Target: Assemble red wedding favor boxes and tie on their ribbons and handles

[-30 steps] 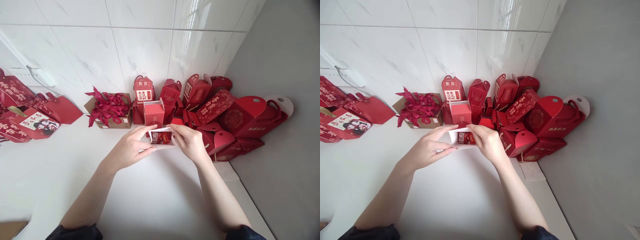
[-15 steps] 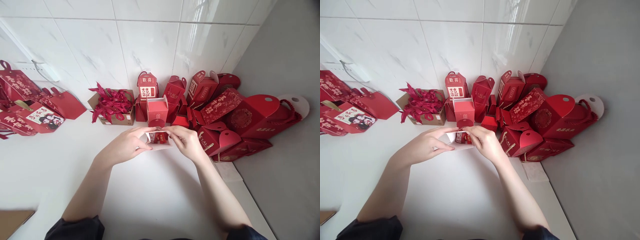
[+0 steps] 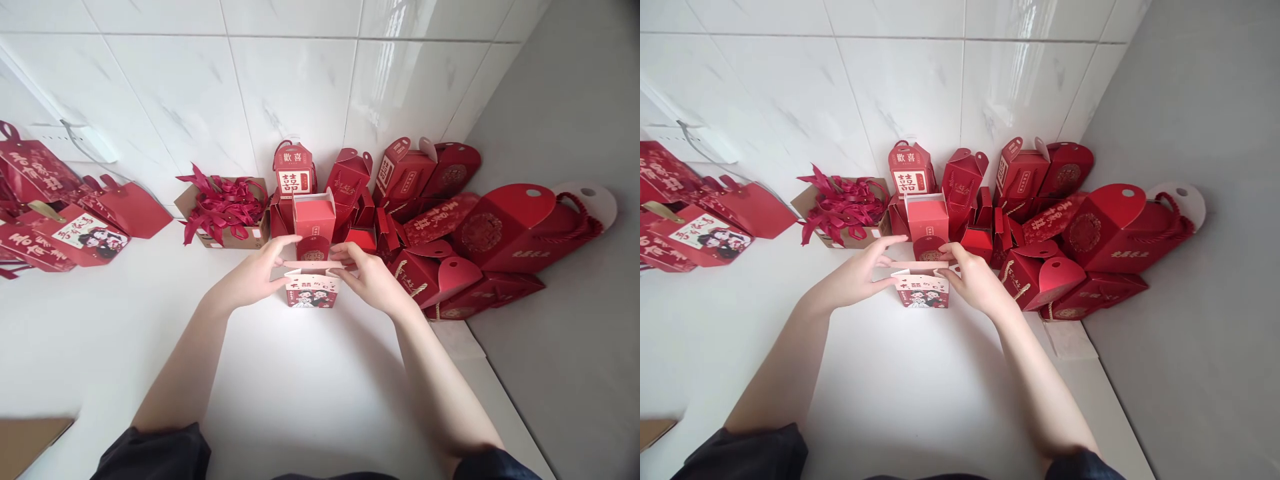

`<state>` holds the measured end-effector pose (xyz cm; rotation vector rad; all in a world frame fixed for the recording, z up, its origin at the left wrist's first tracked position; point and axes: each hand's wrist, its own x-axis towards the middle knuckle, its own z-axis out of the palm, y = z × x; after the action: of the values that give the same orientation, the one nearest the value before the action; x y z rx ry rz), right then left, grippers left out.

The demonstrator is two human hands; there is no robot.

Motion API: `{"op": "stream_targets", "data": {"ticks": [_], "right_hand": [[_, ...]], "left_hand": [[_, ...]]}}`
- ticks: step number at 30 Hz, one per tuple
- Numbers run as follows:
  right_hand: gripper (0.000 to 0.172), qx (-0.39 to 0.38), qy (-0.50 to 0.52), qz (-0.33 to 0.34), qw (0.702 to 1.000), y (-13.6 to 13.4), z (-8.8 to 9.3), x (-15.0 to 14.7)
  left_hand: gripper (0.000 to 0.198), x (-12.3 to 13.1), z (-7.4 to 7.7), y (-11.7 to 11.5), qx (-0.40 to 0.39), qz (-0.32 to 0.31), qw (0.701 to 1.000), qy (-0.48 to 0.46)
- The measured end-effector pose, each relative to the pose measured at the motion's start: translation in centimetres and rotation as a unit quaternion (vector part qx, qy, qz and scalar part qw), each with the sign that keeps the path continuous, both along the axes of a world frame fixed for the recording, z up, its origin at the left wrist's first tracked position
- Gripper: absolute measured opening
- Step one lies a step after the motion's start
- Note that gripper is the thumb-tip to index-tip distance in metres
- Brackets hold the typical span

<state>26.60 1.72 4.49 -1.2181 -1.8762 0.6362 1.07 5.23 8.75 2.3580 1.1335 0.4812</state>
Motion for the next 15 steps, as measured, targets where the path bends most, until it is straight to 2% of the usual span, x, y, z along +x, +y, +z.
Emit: {"op": "stream_targets", "data": {"ticks": [2,4,6,8,11,13,15], "right_hand": [[0.03,-0.017,0.015,0.012,1.0,0.4,-0.5,0.1],[0.024,-0.032,0.011,0.024,0.999,1.0,-1.3,0.0],[0.013,-0.036,-0.006,0.028,0.999,1.7,-2.4,-0.3],[0.014,-0.037,-0.007,0.017,0.999,2.5,-3.9,-0.6],[0.016,-0.054,0.05,0.044,0.996,3.6,-6.3,-0.8],[0.019,-0.072,0.117,0.057,0.989,4.1,-7.7,-0.9],[0.023,-0.088,0.163,0.085,0.979,4.3,-8.6,-0.9]], "left_hand": [[0.074,0.0,-0.4,0.6,-0.049,0.007,0.998,-0.024],[0.066,0.1,-1.3,1.4,-0.088,0.002,0.996,-0.02],[0.051,0.3,-2.9,2.5,-0.122,-0.005,0.992,-0.023],[0.05,0.7,-5.1,3.6,-0.175,-0.016,0.982,-0.072],[0.061,1.0,-9.2,4.7,-0.258,-0.026,0.951,-0.166],[0.059,0.9,-11.7,4.9,-0.298,-0.012,0.935,-0.192],[0.058,0.6,-13.4,4.8,-0.316,-0.005,0.927,-0.202]]}}
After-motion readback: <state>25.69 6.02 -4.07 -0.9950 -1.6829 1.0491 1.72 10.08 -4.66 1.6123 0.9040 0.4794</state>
